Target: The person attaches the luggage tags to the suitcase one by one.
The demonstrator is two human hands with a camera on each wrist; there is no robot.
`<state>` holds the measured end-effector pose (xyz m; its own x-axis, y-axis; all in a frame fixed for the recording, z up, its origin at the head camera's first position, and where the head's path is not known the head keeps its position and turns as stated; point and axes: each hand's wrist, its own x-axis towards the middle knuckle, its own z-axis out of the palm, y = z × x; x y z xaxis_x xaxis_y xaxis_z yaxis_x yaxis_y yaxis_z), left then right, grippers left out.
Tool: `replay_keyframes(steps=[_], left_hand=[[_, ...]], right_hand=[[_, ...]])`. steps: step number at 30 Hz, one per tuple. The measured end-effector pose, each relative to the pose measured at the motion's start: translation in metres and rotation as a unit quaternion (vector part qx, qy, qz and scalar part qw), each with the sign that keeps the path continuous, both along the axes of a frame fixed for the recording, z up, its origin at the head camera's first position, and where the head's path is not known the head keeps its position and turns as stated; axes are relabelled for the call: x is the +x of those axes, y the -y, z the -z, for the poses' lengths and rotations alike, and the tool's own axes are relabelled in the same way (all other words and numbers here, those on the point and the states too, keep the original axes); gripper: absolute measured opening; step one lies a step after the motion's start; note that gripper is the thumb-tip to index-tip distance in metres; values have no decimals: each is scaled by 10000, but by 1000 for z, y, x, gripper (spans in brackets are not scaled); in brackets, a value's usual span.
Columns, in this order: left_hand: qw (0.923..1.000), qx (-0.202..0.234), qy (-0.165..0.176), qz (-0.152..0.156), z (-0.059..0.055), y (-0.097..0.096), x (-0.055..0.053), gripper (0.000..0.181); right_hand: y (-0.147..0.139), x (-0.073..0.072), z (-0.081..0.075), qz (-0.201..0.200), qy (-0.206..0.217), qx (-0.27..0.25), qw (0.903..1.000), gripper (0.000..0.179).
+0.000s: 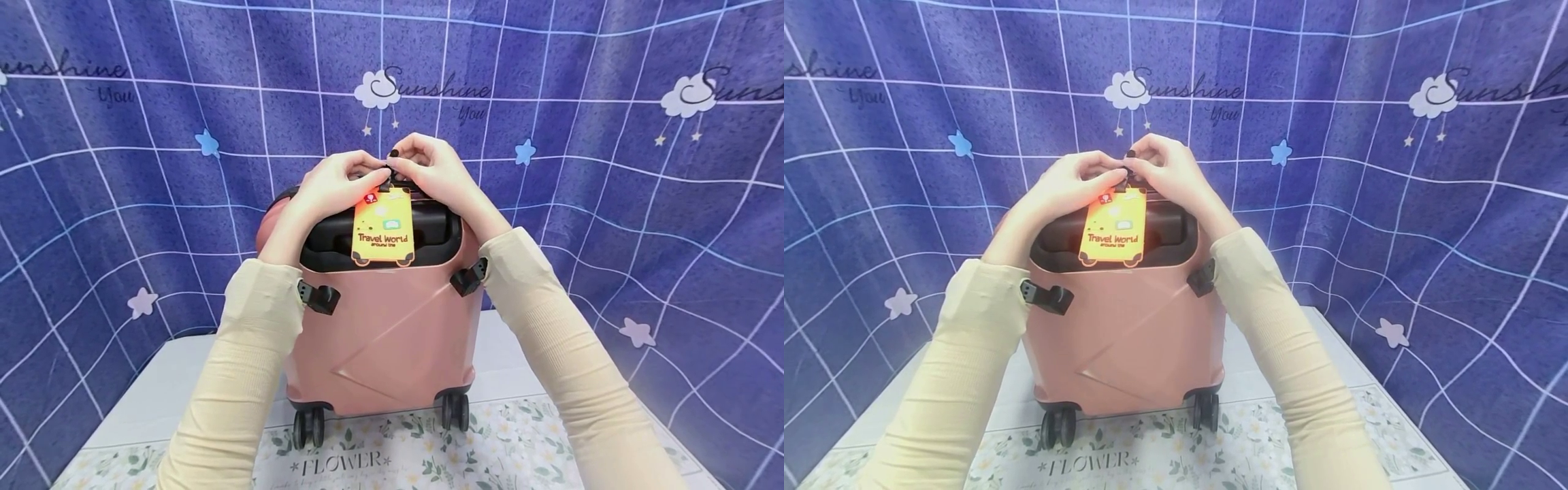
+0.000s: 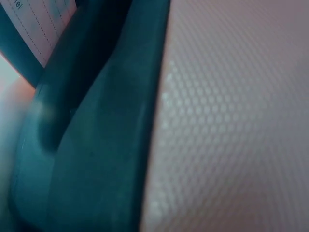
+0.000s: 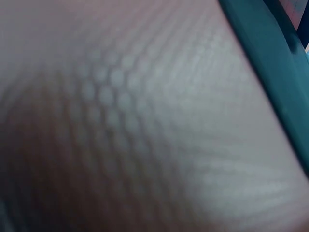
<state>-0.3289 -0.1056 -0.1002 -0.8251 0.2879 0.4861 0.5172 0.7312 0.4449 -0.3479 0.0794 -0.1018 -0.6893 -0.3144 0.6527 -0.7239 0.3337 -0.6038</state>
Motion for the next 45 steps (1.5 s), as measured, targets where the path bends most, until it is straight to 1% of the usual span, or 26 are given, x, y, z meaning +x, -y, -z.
replay_keyframes(steps=[3,7,11,14,25,34,40,45], left_hand=[[10000,66,11,42,0,0,0,44],[9997,166,27,151,0,0,0,43],[9996,201,18,218,0,0,0,42],[9996,190,65,188,0,0,1,43],[9996,130,225,112,-1,1,1,43],[9997,-71,251,-38,-2,1,0,46],[9997,-34,248,-17,-1,1,-1,46],[9996,96,273,-28,-1,2,-2,48]], right_hand=[[-1,-1,0,66,-24,87,9999,16],[-1,-2,1,184,-184,213,9994,15],[-1,-2,1,285,-325,153,9989,16],[-1,-2,2,251,-352,79,9990,16],[1,-2,2,132,-223,-52,9997,12],[2,0,1,79,-44,-224,9997,10],[2,1,0,90,12,-268,9996,11],[1,2,0,25,54,-247,9997,13]])
